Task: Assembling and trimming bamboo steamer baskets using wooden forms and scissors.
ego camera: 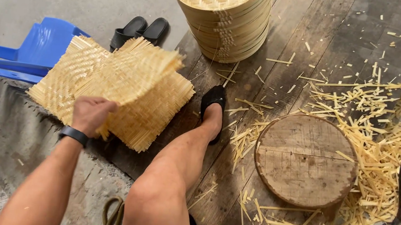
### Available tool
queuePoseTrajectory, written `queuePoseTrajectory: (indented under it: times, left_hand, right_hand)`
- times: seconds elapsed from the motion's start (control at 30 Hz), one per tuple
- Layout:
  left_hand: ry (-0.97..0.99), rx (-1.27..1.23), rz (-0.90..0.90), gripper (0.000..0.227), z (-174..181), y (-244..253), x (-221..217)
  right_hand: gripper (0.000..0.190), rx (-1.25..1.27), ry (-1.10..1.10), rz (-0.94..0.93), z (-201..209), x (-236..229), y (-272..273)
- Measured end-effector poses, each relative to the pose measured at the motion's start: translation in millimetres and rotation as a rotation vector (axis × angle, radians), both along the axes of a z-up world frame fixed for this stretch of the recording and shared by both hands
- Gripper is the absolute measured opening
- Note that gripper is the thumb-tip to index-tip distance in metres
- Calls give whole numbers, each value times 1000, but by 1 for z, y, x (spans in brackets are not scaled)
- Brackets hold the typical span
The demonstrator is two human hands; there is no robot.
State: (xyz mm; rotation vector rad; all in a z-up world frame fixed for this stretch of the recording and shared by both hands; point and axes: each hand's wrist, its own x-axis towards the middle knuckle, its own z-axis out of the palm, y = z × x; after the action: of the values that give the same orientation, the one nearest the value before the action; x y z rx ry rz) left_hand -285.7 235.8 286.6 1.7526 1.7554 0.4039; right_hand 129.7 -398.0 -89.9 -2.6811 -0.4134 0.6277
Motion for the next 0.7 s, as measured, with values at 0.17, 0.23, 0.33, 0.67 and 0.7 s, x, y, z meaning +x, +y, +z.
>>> queuePoseTrajectory:
  times: [0.17, 0.23, 0.33, 0.67, 0.7]
  left_hand:
    - [198, 130, -109, 7, 74, -13, 5]
    - [187, 31, -158, 10, 55, -16, -2]
    - [174, -162, -213, 15, 6, -29, -7]
    - [24, -356, -180, 33, -129, -61, -48]
    - [27, -357, -170, 33, -125, -63, -48]
  right_hand:
    - [20, 178, -90, -78, -12, -11, 1]
    - [18, 219, -92, -62, -21, -9, -3]
    - [17, 221, -98, -9, -57, 7, -17]
    - [23, 332, -169, 111, -161, 53, -50]
    - [23, 327, -135, 110, -163, 54, -44]
